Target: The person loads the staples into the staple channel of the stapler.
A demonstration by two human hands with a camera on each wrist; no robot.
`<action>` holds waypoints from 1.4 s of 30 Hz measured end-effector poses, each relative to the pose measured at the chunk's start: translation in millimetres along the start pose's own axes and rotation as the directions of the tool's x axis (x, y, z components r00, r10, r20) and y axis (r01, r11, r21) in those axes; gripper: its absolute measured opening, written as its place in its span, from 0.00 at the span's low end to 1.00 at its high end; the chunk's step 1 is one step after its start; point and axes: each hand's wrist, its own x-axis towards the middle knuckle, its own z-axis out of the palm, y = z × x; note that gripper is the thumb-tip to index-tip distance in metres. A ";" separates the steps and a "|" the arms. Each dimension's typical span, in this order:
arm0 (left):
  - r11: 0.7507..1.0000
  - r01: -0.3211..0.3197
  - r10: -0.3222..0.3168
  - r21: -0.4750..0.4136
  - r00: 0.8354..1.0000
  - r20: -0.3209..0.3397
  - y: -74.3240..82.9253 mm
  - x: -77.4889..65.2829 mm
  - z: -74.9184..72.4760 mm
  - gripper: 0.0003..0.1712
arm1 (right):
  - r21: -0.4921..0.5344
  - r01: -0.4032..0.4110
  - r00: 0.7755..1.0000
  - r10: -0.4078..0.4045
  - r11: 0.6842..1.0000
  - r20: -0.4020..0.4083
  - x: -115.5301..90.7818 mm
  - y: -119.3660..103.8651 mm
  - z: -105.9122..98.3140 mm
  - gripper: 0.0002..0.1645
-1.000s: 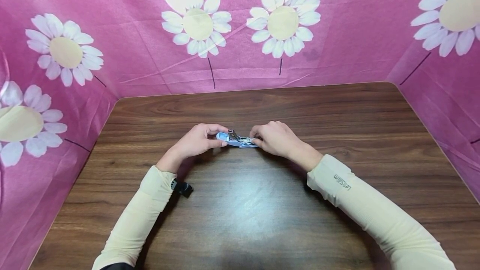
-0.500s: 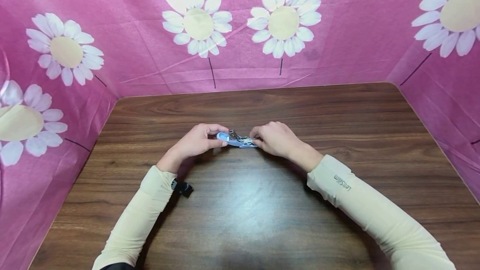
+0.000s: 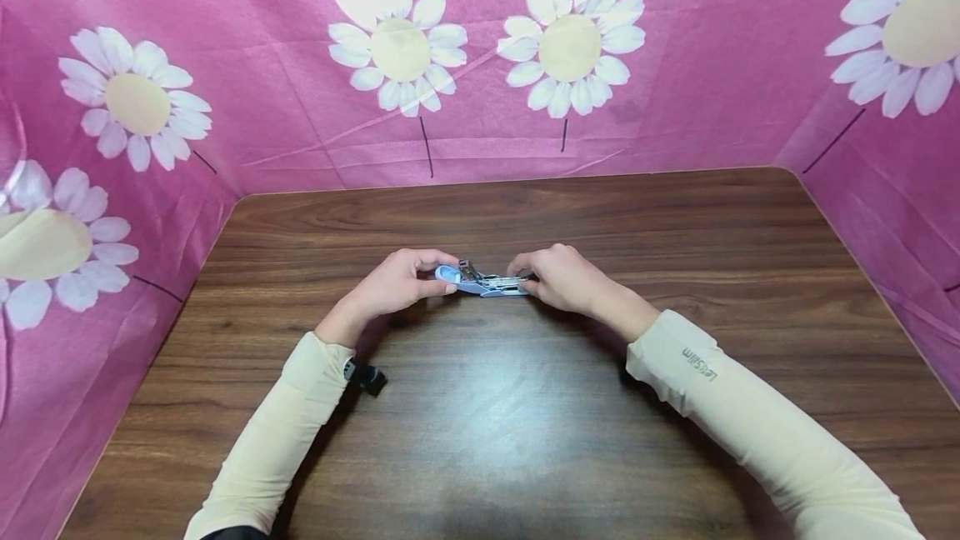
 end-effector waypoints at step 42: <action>0.998 0.045 -0.042 0.052 0.997 -0.069 9.9 2.2 7.6 0.21 | 0.208 -0.165 0.985 0.172 0.964 -0.020 -8.1 2.7 6.5 0.16</action>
